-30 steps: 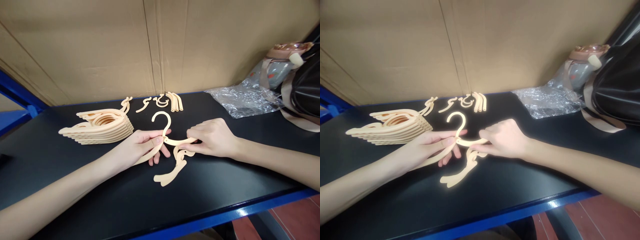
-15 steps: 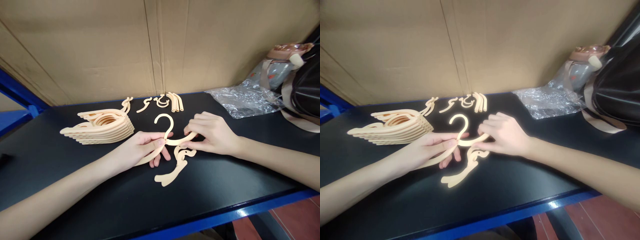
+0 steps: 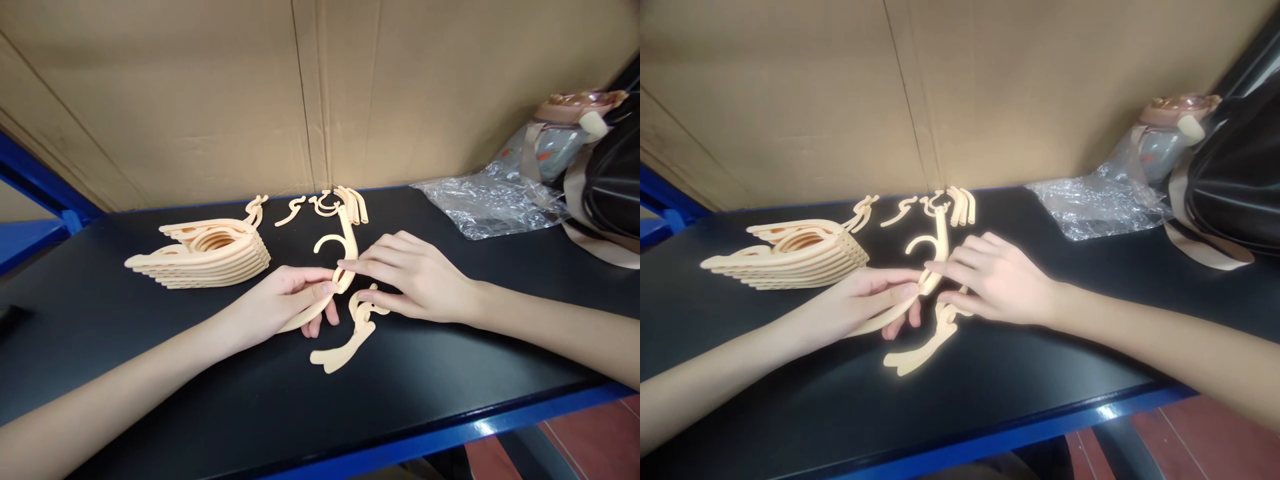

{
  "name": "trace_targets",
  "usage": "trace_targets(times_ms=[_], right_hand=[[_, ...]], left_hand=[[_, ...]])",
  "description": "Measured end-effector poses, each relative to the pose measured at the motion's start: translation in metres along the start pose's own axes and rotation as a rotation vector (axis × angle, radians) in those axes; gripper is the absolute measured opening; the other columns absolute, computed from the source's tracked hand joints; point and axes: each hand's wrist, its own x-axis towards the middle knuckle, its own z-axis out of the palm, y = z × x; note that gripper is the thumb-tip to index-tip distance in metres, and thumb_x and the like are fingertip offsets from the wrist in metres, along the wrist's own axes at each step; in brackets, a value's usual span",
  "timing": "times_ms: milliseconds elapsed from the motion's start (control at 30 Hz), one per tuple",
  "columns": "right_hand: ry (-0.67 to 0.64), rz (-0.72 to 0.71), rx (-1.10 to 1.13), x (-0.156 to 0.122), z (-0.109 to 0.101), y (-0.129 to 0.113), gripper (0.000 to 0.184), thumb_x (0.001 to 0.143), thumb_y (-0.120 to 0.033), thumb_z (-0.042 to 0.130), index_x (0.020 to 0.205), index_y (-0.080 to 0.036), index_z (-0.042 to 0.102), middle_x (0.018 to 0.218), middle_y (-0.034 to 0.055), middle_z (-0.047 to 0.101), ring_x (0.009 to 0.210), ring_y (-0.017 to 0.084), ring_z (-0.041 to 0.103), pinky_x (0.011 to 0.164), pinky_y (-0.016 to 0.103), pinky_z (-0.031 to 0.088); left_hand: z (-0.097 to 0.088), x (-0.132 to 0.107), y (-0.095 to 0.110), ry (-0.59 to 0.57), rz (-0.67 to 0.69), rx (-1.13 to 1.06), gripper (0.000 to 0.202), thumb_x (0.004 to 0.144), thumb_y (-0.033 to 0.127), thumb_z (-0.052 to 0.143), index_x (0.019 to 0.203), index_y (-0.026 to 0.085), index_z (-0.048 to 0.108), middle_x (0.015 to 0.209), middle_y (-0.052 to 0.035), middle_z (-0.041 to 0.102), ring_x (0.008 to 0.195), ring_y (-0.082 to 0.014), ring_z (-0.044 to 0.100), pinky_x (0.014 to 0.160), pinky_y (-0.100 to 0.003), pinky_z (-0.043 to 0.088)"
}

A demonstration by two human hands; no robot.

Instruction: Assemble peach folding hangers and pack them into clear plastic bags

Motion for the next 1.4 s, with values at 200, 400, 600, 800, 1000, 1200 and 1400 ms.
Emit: trace_targets(times_ms=[200,400,600,800,1000,1200,1400], right_hand=[[-0.042,0.112,0.169,0.002,-0.002,-0.001,0.031,0.097,-0.041,0.051,0.112,-0.016,0.064,0.097,0.0058,0.069,0.086,0.019,0.057,0.077,0.033,0.041],[-0.064,0.164,0.258,0.002,0.000,0.001,0.030,0.098,-0.042,0.049,0.104,-0.017,0.064,0.088,0.0046,0.066,0.082,0.019,0.054,0.078,0.034,0.040],[0.012,0.342,0.381,0.001,0.002,0.006,0.026,0.094,-0.045,0.056,0.092,-0.020,0.060,0.083,0.0000,0.062,0.079,0.015,0.053,0.075,0.030,0.041],[0.081,0.575,0.417,0.001,0.006,0.019,0.008,0.088,-0.021,0.059,0.086,-0.021,0.052,0.078,-0.0043,0.052,0.063,0.010,0.043,0.058,0.024,0.034],[0.069,0.550,0.364,-0.002,0.014,0.029,0.012,0.085,-0.009,0.051,0.087,-0.021,0.054,0.081,-0.0019,0.054,0.068,0.013,0.046,0.061,0.027,0.036],[0.051,0.560,0.329,-0.006,0.017,0.037,0.017,0.087,-0.009,0.048,0.088,-0.022,0.058,0.086,0.0001,0.060,0.079,0.017,0.051,0.068,0.029,0.040],[0.021,0.572,0.342,-0.009,0.020,0.041,0.014,0.089,-0.014,0.051,0.087,-0.022,0.062,0.095,0.0028,0.064,0.090,0.020,0.057,0.081,0.036,0.044]], left_hand=[[0.001,0.001,0.001,-0.004,-0.060,-0.013,0.029,0.094,0.034,0.054,0.112,0.014,0.065,0.078,0.0004,0.067,0.055,-0.0074,0.056,0.054,-0.019,0.047],[-0.003,-0.003,0.000,-0.096,-0.059,0.096,0.057,0.083,0.026,0.070,0.137,0.022,0.053,0.091,-0.0001,0.071,0.072,-0.0125,0.063,0.062,-0.023,0.048],[-0.006,-0.003,0.000,-0.097,-0.067,0.080,0.063,0.080,0.022,0.070,0.140,0.025,0.049,0.090,0.0023,0.071,0.074,-0.0115,0.064,0.066,-0.022,0.049],[-0.004,0.000,-0.006,-0.048,-0.045,-0.038,0.043,0.086,0.028,0.065,0.128,0.021,0.060,0.082,0.0016,0.069,0.058,-0.0079,0.060,0.053,-0.019,0.051],[0.001,0.002,-0.011,0.211,0.080,-0.046,0.041,0.086,0.028,0.061,0.126,0.019,0.055,0.107,-0.0061,0.065,0.068,-0.0116,0.063,0.046,-0.020,0.055],[0.012,-0.002,-0.015,0.361,0.142,0.164,0.038,0.088,0.030,0.056,0.125,0.022,0.056,0.113,-0.0075,0.065,0.095,-0.0215,0.065,0.044,-0.019,0.052],[0.016,-0.007,-0.017,0.391,0.364,0.735,0.023,0.094,0.023,0.053,0.112,0.024,0.067,0.114,-0.0016,0.068,0.108,-0.0200,0.059,0.089,-0.036,0.053]])
